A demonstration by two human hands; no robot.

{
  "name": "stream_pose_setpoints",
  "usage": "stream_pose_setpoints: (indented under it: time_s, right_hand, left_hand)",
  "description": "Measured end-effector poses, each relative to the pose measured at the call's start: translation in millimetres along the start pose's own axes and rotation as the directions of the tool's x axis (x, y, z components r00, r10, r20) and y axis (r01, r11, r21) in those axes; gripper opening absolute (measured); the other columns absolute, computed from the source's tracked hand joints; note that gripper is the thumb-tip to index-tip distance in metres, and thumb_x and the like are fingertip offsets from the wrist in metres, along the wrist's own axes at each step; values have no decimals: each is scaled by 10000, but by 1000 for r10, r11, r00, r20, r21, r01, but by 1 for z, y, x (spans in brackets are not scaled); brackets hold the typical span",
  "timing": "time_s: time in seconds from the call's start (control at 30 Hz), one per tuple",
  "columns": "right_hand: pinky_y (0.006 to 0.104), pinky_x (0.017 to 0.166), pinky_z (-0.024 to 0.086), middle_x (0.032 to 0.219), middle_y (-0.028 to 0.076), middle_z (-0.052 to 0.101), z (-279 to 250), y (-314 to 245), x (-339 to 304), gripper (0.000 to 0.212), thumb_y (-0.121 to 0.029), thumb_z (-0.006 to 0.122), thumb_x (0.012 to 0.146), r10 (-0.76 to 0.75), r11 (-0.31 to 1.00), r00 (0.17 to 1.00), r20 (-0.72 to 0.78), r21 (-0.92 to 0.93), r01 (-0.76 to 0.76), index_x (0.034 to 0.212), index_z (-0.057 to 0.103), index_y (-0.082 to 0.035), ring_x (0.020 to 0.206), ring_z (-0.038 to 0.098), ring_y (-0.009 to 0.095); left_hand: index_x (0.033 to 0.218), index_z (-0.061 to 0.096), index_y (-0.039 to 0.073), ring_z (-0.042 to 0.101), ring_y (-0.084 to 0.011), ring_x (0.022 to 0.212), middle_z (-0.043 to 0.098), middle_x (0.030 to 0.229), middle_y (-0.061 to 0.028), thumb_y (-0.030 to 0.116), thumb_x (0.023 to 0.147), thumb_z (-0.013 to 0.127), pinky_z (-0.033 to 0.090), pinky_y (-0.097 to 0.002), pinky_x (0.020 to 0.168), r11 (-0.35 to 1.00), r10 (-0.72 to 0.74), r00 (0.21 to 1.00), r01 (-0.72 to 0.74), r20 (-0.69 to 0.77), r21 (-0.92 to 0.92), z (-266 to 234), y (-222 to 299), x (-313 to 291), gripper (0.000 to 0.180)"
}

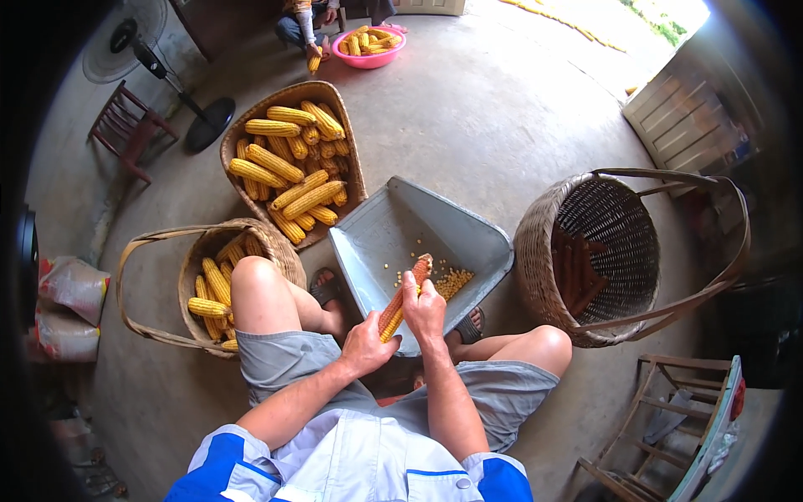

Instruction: Manual removal of corn kernels from dried cobs into a metal scoop.

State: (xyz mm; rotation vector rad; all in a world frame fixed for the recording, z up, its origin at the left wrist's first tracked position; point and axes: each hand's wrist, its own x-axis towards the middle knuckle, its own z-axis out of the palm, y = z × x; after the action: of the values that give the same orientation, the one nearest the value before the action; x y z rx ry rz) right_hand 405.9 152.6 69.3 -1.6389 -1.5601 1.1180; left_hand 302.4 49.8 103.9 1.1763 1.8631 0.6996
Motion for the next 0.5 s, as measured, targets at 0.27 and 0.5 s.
stream_pose_setpoints:
  time_s: [0.27,0.5]
  right_hand:
    - [506,609,482,677,258,613,12,15,8,439,-394,520,988,-207,978,964,166,11,208,798,593,-6,692,634,458]
    - [308,589,454,693,49,583,14,32,13,360,-270,442,1060,-262,950,941,214,228,212,883,615,-7,633,519,122]
  left_hand:
    - [1027,547,-38,667,-437,854,663,852,-270,195,786,662,528,-471,775,979,-9,999,1,-42,-205,8,-25,-4,354]
    - [987,586,-25,579,-149,697,611,783,-69,132,806,646,499,-313,663,924,-35,999,35,6,-381,20,-35,5,248]
